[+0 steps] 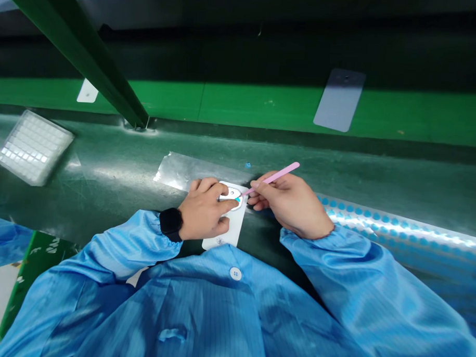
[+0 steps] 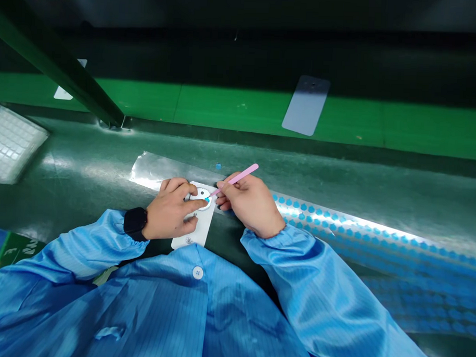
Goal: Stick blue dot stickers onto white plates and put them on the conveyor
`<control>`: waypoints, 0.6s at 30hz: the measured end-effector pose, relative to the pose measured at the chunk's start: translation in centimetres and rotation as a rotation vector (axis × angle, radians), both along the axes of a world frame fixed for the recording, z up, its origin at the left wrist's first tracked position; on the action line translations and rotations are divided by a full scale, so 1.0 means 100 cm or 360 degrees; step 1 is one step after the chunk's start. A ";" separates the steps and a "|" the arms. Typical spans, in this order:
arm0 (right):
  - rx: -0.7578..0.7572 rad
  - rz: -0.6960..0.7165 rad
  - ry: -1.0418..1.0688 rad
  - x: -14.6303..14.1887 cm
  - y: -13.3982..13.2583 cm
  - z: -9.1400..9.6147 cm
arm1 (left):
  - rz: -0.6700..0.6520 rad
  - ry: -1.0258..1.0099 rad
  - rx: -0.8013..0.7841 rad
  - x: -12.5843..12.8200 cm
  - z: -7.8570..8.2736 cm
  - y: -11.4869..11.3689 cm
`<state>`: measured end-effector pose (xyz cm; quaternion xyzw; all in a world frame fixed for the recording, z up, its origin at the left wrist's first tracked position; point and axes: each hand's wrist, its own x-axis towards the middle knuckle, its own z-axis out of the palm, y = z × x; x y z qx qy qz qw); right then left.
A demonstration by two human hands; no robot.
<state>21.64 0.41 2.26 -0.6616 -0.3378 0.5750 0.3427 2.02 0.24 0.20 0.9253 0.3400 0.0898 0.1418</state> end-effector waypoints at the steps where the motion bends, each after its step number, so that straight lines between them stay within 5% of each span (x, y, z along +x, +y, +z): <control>1: 0.0004 0.0001 0.0003 0.000 0.000 -0.001 | 0.0002 0.0008 0.0001 0.000 0.000 0.000; 18: 0.0069 -0.0048 0.0099 0.002 -0.001 -0.002 | 0.0034 0.0044 -0.0001 0.002 0.000 0.000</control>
